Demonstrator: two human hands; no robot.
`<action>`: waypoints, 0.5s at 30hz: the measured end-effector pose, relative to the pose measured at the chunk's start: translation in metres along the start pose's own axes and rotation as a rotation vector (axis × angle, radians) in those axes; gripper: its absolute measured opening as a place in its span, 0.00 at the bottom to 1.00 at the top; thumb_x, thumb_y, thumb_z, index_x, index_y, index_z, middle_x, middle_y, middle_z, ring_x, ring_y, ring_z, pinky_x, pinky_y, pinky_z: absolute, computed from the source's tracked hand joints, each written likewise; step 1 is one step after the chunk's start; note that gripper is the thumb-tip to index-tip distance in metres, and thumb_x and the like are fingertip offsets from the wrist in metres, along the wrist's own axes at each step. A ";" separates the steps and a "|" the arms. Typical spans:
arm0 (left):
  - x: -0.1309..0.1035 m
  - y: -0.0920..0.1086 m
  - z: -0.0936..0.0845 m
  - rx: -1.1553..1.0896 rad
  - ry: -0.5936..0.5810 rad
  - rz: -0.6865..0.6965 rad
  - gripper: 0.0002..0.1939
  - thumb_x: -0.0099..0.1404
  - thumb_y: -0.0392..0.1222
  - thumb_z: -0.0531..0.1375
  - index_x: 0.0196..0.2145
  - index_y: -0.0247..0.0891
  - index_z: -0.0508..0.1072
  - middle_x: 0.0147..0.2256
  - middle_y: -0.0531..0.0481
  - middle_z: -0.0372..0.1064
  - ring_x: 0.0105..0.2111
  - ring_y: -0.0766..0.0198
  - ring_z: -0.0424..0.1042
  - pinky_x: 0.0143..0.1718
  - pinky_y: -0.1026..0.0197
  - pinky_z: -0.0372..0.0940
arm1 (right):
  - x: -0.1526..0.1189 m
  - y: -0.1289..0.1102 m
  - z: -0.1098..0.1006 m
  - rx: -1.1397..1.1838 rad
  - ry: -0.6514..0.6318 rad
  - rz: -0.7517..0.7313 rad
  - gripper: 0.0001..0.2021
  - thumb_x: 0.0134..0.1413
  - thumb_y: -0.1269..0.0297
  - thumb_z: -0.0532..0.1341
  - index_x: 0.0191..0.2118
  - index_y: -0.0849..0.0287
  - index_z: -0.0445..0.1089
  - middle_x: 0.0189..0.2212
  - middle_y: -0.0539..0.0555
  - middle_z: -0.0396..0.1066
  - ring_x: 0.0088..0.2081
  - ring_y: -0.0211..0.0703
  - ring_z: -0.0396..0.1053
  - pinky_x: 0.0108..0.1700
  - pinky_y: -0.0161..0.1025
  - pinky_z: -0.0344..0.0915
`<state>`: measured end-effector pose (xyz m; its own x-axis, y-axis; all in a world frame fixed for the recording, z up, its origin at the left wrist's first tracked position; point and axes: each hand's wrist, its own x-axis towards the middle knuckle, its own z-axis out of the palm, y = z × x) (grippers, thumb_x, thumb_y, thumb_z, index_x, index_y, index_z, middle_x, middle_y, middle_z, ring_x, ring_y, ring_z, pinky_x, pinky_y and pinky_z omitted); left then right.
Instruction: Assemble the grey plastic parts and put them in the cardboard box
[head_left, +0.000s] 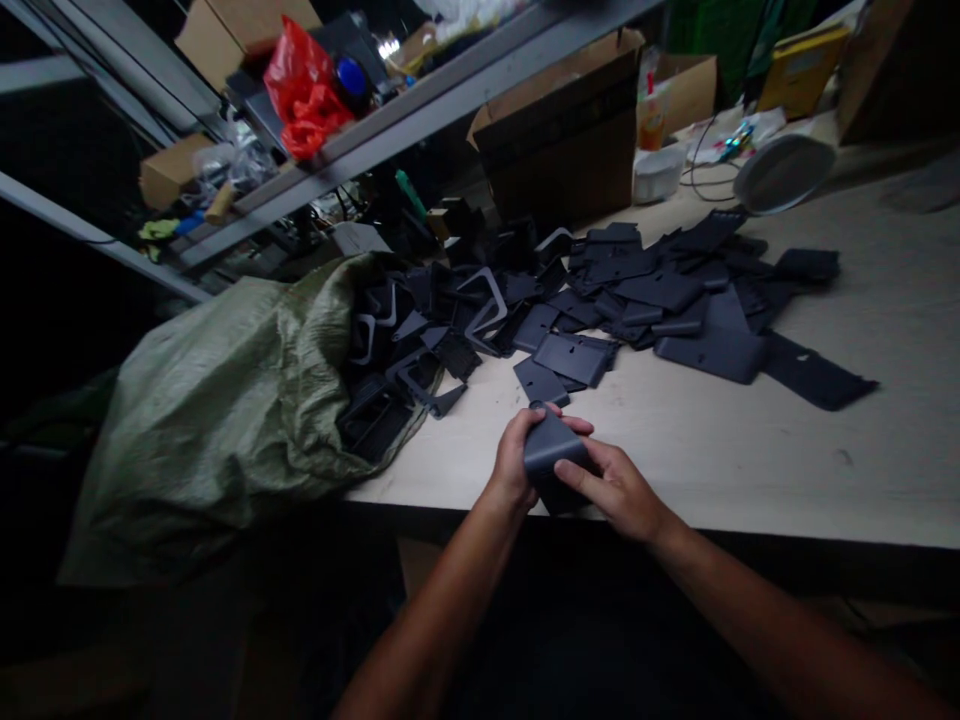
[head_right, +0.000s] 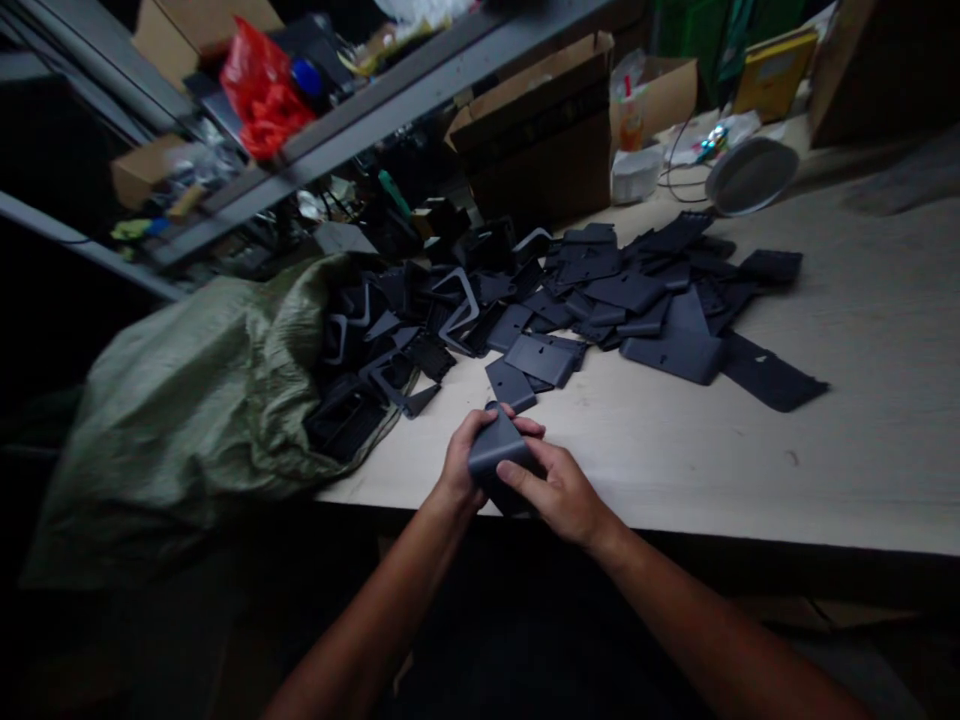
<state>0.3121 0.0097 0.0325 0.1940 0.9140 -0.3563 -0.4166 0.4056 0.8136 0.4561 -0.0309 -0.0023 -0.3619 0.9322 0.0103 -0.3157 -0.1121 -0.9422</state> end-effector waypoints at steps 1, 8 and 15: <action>-0.002 -0.003 0.007 0.014 0.047 0.049 0.16 0.60 0.52 0.63 0.39 0.38 0.71 0.35 0.40 0.81 0.34 0.51 0.78 0.42 0.52 0.71 | -0.002 0.004 0.001 0.009 0.041 -0.028 0.22 0.61 0.46 0.69 0.48 0.61 0.78 0.42 0.56 0.78 0.41 0.49 0.74 0.45 0.41 0.70; -0.029 -0.013 0.020 0.099 0.266 0.235 0.16 0.61 0.53 0.61 0.39 0.39 0.70 0.32 0.42 0.81 0.33 0.52 0.79 0.42 0.53 0.72 | -0.006 0.009 -0.004 0.035 -0.036 -0.096 0.19 0.62 0.48 0.68 0.45 0.60 0.76 0.37 0.53 0.75 0.37 0.44 0.69 0.40 0.38 0.66; -0.067 0.002 -0.013 -0.089 0.625 0.426 0.17 0.57 0.51 0.63 0.40 0.39 0.70 0.28 0.48 0.79 0.36 0.50 0.82 0.45 0.51 0.73 | 0.052 0.011 0.005 -0.280 -0.450 -0.232 0.20 0.58 0.46 0.70 0.45 0.59 0.78 0.40 0.54 0.78 0.44 0.49 0.74 0.50 0.43 0.68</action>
<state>0.2872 -0.0507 0.0520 -0.5275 0.8163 -0.2355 -0.4180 -0.0080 0.9084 0.4300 0.0147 -0.0102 -0.6677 0.6762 0.3111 -0.2097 0.2301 -0.9503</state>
